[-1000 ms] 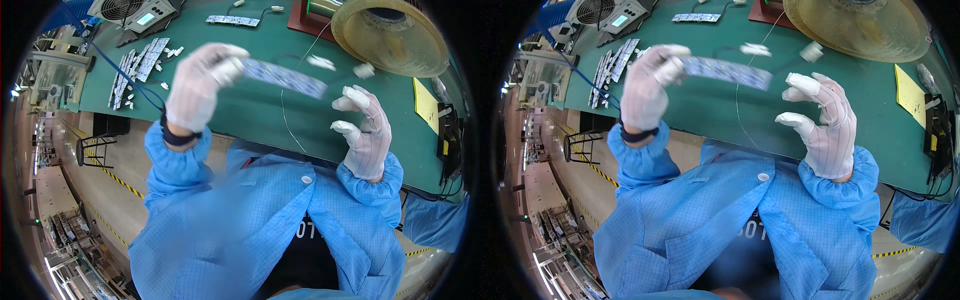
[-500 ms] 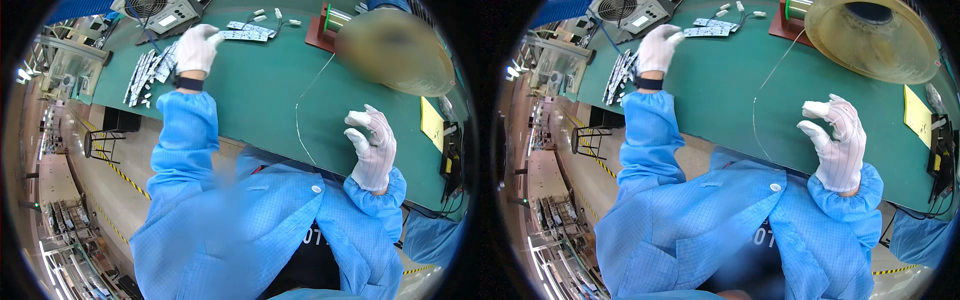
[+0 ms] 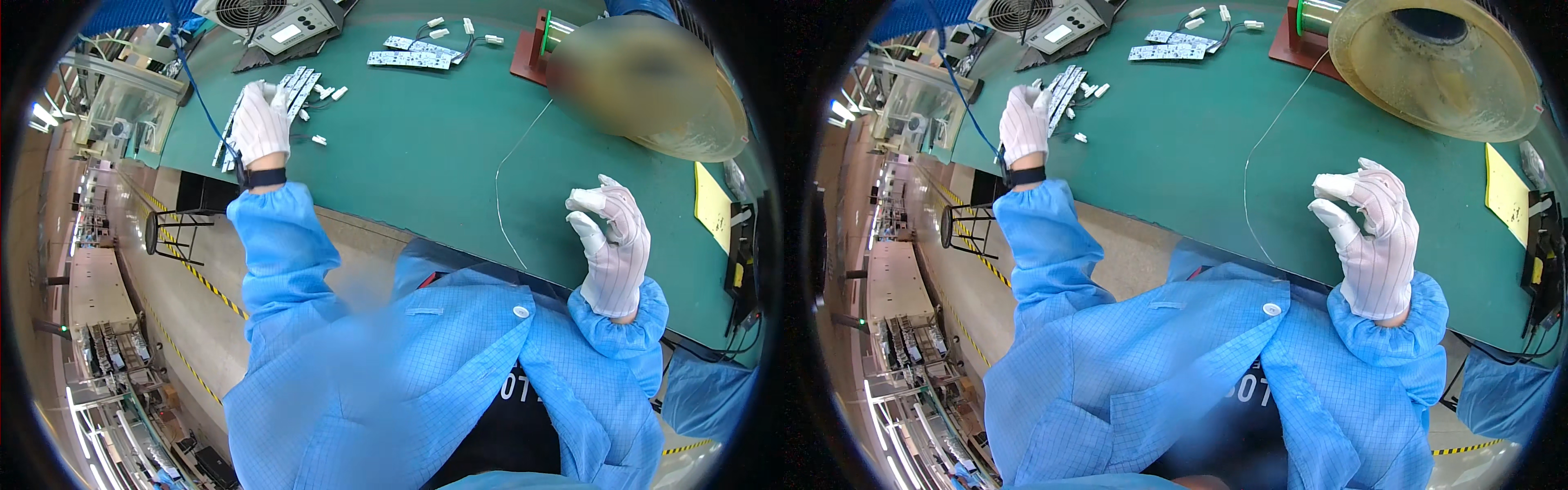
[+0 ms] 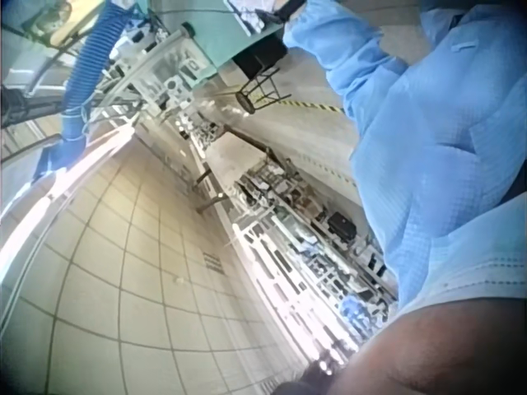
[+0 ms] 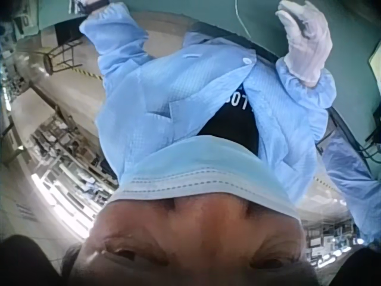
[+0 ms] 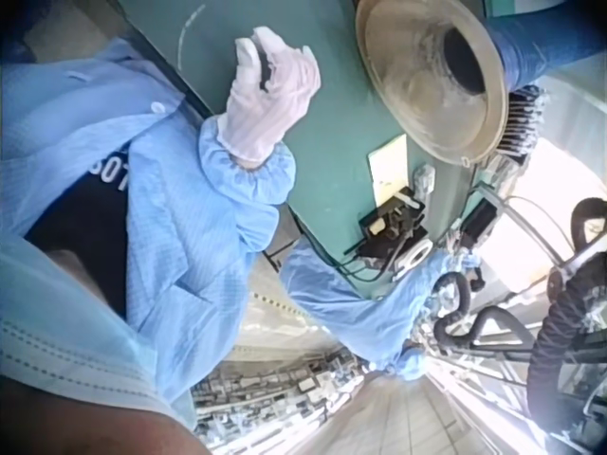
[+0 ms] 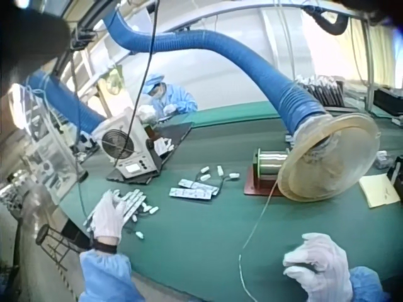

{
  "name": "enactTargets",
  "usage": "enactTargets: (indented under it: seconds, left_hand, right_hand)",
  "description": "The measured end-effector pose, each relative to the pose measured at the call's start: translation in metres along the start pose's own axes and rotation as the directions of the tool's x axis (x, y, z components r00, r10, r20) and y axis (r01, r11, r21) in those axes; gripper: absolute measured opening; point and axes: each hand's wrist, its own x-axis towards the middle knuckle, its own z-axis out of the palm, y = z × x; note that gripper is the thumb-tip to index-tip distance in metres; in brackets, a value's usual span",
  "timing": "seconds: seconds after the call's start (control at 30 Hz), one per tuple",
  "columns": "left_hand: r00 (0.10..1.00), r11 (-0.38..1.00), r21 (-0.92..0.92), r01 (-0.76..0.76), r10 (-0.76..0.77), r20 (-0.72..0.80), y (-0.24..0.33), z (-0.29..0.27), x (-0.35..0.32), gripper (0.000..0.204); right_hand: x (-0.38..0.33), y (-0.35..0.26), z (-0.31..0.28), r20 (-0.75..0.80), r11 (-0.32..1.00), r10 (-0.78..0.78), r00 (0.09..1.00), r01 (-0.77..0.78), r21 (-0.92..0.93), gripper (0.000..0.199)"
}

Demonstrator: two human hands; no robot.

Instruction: The user is preparing and soldering electronic components onto a printed circuit board at an industrial assembly station.

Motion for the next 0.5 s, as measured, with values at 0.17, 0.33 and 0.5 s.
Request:
enactTargets:
  seconds: [0.17, 0.33, 0.5]
  left_hand:
    - [0.971, 0.925, 0.309, -0.22, 0.176, 0.163, -0.01, 0.037, 0.027, 0.031]
    - [0.981, 0.987, 0.047, -0.151, 0.144, 0.133, 0.001, 0.01, 0.022, 0.038]
    - [0.995, 0.627, -0.775, -0.08, 0.003, -0.1, 0.048, -0.052, -0.016, 0.035]
  right_hand:
    - [-0.002, -0.001, -0.001, -0.011, 1.0, -0.021, 1.0, 0.021, -0.023, 0.014]
    - [-0.001, 0.002, -0.003, -0.032, 0.999, -0.026, 0.999, 0.024, -0.047, 0.019]
    - [-0.002, 0.0, -0.003, -0.027, 0.998, -0.019, 0.999, 0.017, -0.055, 0.011]
